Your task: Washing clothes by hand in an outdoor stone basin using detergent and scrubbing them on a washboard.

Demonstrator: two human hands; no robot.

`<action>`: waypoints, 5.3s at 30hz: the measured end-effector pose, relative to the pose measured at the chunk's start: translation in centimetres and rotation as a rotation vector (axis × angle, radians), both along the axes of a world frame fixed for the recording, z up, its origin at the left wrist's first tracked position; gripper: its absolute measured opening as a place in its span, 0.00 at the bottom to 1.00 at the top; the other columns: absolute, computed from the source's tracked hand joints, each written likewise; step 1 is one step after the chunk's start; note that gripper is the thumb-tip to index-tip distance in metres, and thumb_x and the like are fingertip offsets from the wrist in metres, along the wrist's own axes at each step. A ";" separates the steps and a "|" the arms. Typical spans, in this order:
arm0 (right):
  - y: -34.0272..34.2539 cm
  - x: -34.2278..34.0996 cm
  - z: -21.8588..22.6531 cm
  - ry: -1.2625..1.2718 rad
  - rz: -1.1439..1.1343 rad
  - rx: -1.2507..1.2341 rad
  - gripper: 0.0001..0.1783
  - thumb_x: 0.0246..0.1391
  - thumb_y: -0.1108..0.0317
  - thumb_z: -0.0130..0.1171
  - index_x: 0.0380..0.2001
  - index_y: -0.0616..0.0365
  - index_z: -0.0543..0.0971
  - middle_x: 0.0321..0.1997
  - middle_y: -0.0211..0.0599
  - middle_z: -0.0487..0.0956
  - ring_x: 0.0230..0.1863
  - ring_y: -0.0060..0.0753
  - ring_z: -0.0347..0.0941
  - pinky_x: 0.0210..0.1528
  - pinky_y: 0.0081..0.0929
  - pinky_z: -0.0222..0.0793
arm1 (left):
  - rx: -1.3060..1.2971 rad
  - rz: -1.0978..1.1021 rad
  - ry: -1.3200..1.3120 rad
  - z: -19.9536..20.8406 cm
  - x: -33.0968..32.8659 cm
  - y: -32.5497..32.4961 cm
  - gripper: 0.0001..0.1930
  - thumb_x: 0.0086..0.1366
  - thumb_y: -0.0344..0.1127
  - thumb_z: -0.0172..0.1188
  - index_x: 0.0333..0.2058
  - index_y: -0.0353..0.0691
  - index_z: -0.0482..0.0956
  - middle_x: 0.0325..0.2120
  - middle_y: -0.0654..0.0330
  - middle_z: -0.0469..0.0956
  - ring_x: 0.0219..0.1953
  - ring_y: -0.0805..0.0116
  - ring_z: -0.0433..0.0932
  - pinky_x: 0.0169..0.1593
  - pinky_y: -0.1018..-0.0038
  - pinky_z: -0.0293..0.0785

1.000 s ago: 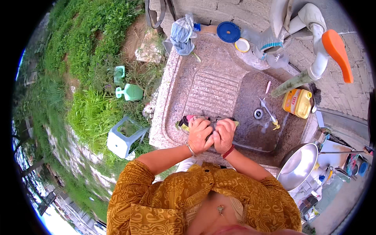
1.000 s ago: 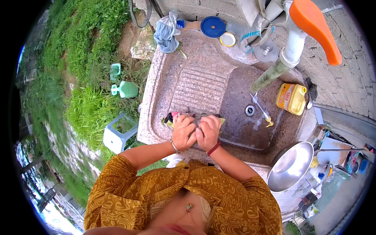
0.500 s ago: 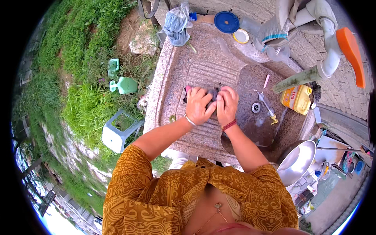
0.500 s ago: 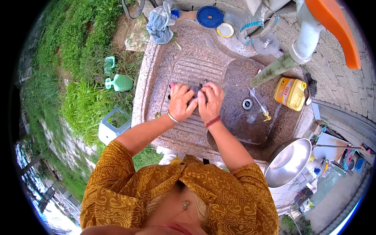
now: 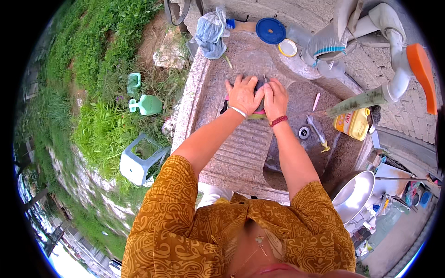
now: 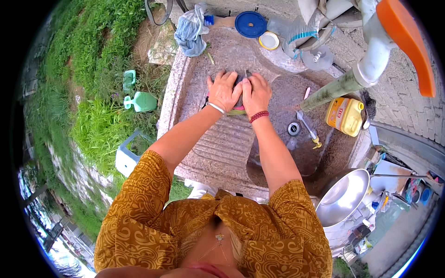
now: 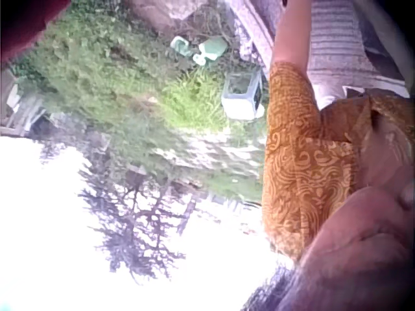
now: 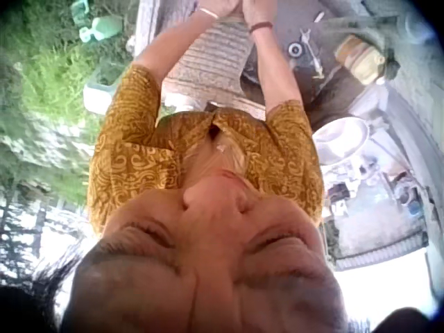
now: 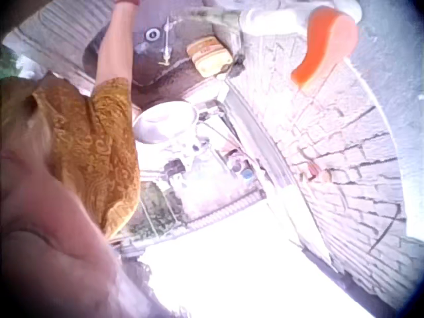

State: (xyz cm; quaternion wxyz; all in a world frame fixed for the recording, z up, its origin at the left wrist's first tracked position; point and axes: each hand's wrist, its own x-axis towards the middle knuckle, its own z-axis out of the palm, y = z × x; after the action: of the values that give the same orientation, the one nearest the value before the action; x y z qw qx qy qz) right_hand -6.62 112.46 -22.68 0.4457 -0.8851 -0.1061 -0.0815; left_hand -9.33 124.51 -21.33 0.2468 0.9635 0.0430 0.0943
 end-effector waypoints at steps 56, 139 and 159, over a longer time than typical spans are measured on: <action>-1.2 -13.5 2.2 0.043 -0.020 0.277 0.08 0.54 0.67 0.49 0.27 0.60 0.69 0.29 0.45 0.71 0.34 0.42 0.68 0.42 0.35 0.63 | -0.212 -0.247 -0.153 5.1 -10.4 0.0 0.06 0.46 0.37 0.59 0.18 0.42 0.77 0.32 0.59 0.76 0.37 0.59 0.72 0.41 0.63 0.65; -2.3 0.8 -1.0 0.025 -0.338 0.485 0.06 0.47 0.70 0.57 0.26 0.62 0.76 0.39 0.46 0.74 0.40 0.45 0.70 0.45 0.35 0.64 | 0.054 -0.135 -0.133 0.1 3.5 -3.2 0.14 0.54 0.46 0.57 0.32 0.43 0.79 0.41 0.57 0.75 0.45 0.55 0.70 0.48 0.52 0.59; -3.7 -5.1 0.5 0.114 -0.301 0.385 0.18 0.46 0.71 0.56 0.43 0.58 0.71 0.38 0.43 0.74 0.44 0.44 0.68 0.48 0.37 0.63 | -0.154 -0.159 0.041 1.7 -1.7 -2.7 0.24 0.58 0.53 0.55 0.43 0.38 0.70 0.37 0.50 0.74 0.42 0.49 0.69 0.45 0.55 0.61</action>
State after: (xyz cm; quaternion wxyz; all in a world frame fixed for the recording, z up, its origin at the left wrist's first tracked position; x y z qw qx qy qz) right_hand -11.67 108.79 -22.17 0.5943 -0.7928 0.0700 -0.1155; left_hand -10.99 121.79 -19.59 0.3257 0.9438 -0.0212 0.0511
